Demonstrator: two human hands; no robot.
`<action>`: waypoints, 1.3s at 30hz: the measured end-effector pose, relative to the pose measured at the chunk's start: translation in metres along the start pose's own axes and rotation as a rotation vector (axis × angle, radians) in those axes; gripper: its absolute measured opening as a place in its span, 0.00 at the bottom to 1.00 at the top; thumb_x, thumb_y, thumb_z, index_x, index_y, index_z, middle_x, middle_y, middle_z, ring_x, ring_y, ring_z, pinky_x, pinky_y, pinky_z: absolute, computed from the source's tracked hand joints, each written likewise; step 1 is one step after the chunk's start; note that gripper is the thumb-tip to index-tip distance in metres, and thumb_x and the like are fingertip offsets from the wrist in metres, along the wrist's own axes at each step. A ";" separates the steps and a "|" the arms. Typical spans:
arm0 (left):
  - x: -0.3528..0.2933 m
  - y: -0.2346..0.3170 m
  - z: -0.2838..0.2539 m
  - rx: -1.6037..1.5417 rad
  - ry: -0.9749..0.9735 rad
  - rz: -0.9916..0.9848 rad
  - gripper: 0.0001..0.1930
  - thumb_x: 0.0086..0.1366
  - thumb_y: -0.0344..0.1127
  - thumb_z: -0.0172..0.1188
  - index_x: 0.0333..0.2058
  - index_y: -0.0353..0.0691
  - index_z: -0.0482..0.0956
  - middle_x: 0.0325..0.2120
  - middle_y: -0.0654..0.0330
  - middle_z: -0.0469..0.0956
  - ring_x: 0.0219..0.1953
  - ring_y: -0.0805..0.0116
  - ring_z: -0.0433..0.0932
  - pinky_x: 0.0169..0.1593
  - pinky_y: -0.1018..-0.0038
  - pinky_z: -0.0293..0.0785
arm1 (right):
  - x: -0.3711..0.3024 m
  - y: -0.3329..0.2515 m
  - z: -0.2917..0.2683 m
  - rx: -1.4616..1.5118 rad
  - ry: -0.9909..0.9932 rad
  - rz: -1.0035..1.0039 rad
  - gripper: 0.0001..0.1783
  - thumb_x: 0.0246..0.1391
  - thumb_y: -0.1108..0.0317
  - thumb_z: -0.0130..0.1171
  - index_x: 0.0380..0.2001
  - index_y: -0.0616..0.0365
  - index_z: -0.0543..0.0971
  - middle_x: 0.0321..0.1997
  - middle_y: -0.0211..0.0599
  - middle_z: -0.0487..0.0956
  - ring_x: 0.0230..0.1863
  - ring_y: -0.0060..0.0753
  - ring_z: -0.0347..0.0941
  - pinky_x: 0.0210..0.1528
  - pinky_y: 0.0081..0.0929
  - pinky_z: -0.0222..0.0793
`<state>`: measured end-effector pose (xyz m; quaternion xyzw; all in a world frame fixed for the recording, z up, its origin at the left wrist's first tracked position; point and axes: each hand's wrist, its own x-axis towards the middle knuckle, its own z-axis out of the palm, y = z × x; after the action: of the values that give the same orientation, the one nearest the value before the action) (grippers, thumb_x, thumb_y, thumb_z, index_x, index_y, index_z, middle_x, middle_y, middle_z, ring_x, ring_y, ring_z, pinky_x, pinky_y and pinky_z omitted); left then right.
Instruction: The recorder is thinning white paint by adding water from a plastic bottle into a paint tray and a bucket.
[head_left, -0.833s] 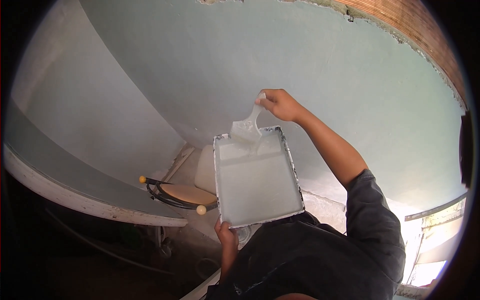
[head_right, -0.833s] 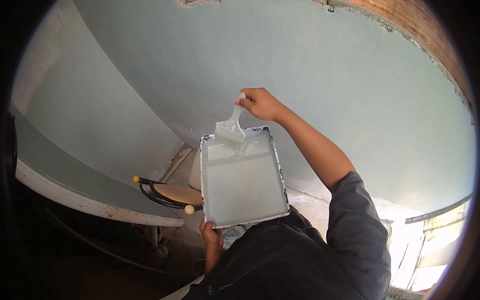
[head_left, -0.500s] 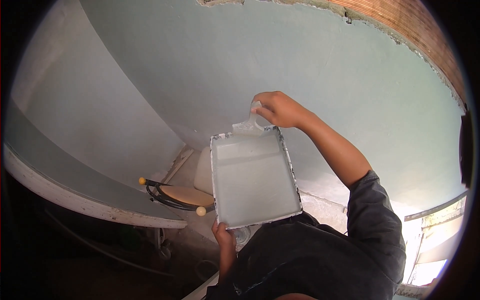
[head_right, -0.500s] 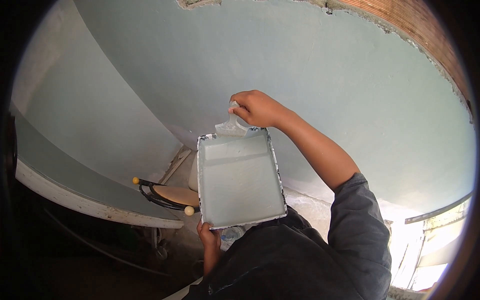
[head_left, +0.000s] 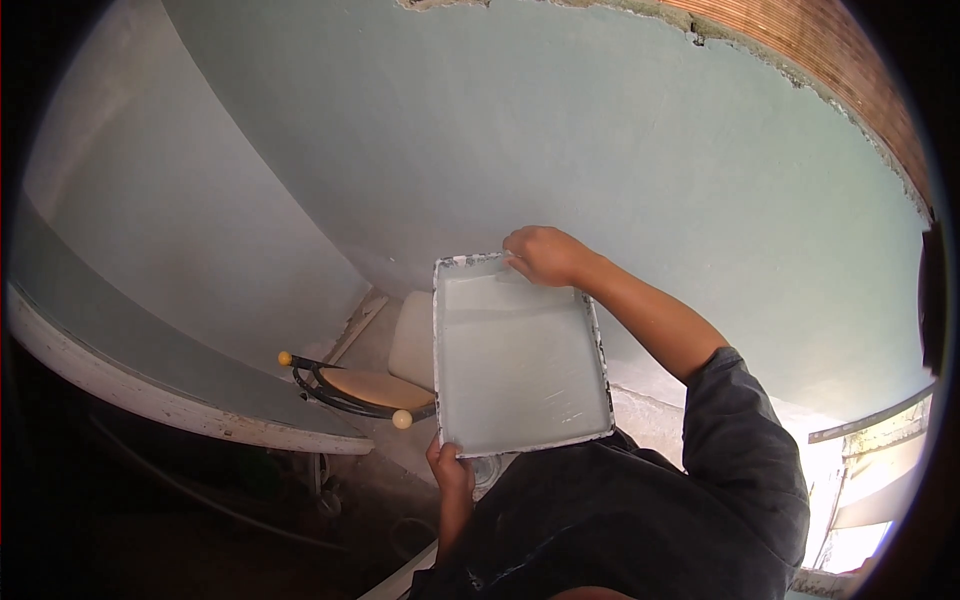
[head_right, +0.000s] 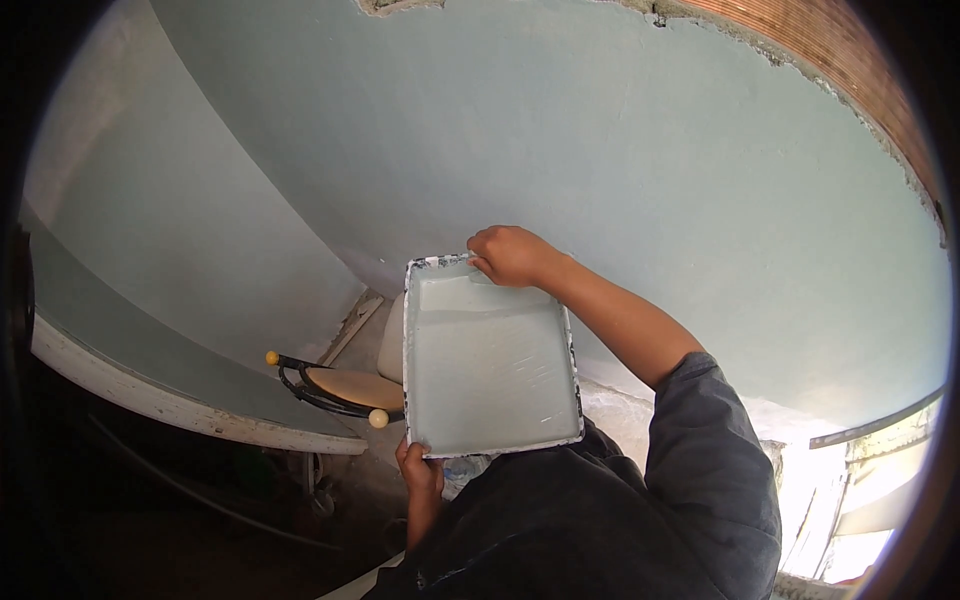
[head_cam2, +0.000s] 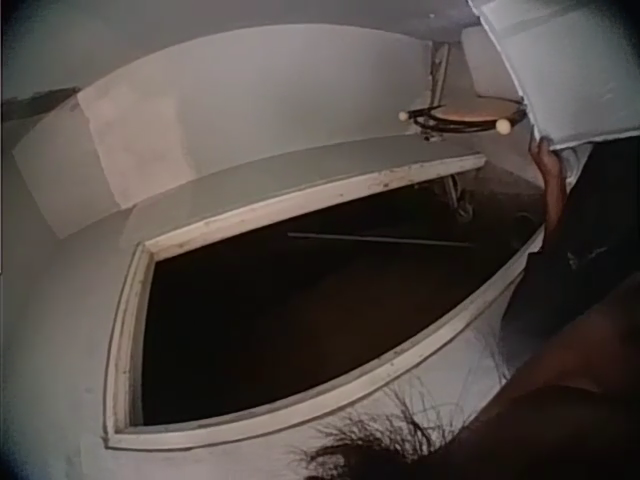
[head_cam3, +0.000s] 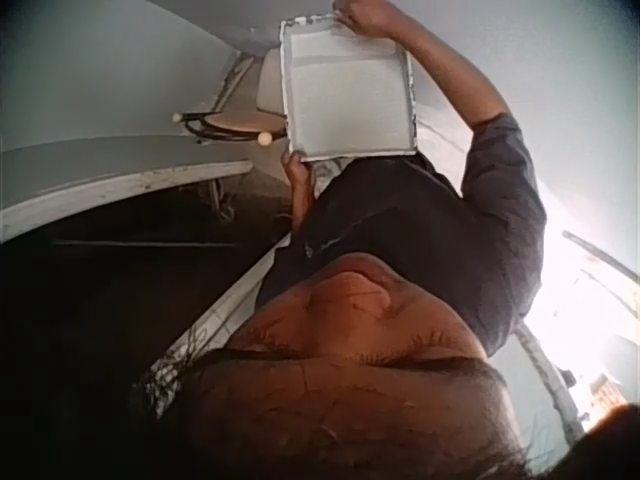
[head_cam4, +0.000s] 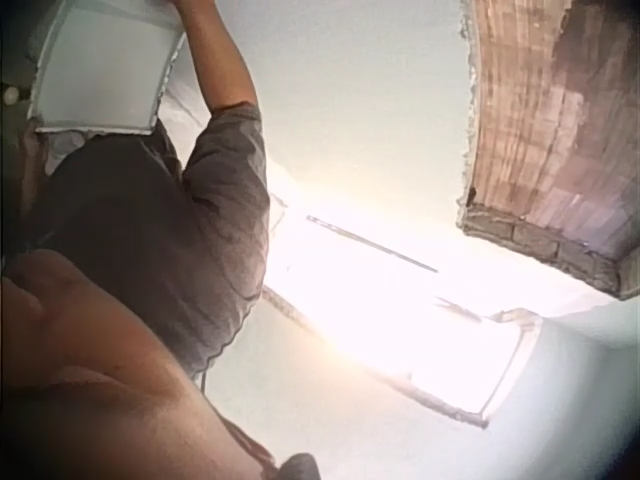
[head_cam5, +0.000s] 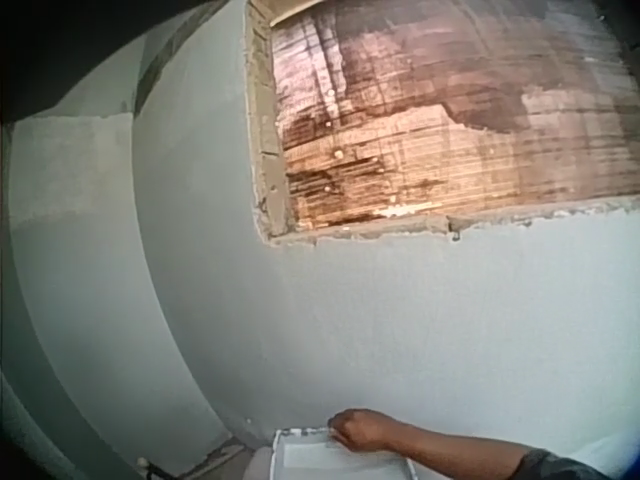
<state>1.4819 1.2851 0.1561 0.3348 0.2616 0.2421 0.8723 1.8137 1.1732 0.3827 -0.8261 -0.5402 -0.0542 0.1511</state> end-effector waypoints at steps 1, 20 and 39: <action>0.001 -0.001 -0.002 0.009 0.018 0.000 0.24 0.48 0.24 0.45 0.46 0.24 0.76 0.37 0.49 0.80 0.38 0.58 0.81 0.43 0.66 0.79 | 0.005 -0.002 0.005 0.001 -0.001 0.000 0.11 0.60 0.64 0.55 0.29 0.61 0.75 0.33 0.46 0.79 0.40 0.53 0.75 0.44 0.47 0.71; 0.005 -0.006 -0.002 0.029 -0.014 -0.070 0.24 0.46 0.24 0.45 0.44 0.23 0.76 0.36 0.51 0.79 0.40 0.58 0.80 0.47 0.67 0.76 | -0.003 -0.038 0.028 0.117 -0.130 -0.275 0.11 0.59 0.61 0.57 0.33 0.59 0.78 0.37 0.41 0.79 0.46 0.49 0.74 0.47 0.45 0.71; 0.019 0.033 0.020 -0.031 0.034 -0.068 0.21 0.44 0.29 0.48 0.40 0.32 0.75 0.39 0.54 0.76 0.42 0.57 0.78 0.45 0.63 0.80 | -0.061 -0.001 -0.045 -0.044 -0.040 0.053 0.12 0.60 0.62 0.56 0.38 0.59 0.79 0.40 0.41 0.79 0.47 0.48 0.74 0.48 0.44 0.71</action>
<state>1.5006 1.3093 0.1866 0.3079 0.2838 0.2221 0.8805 1.7911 1.1065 0.4107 -0.8440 -0.5200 -0.0454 0.1235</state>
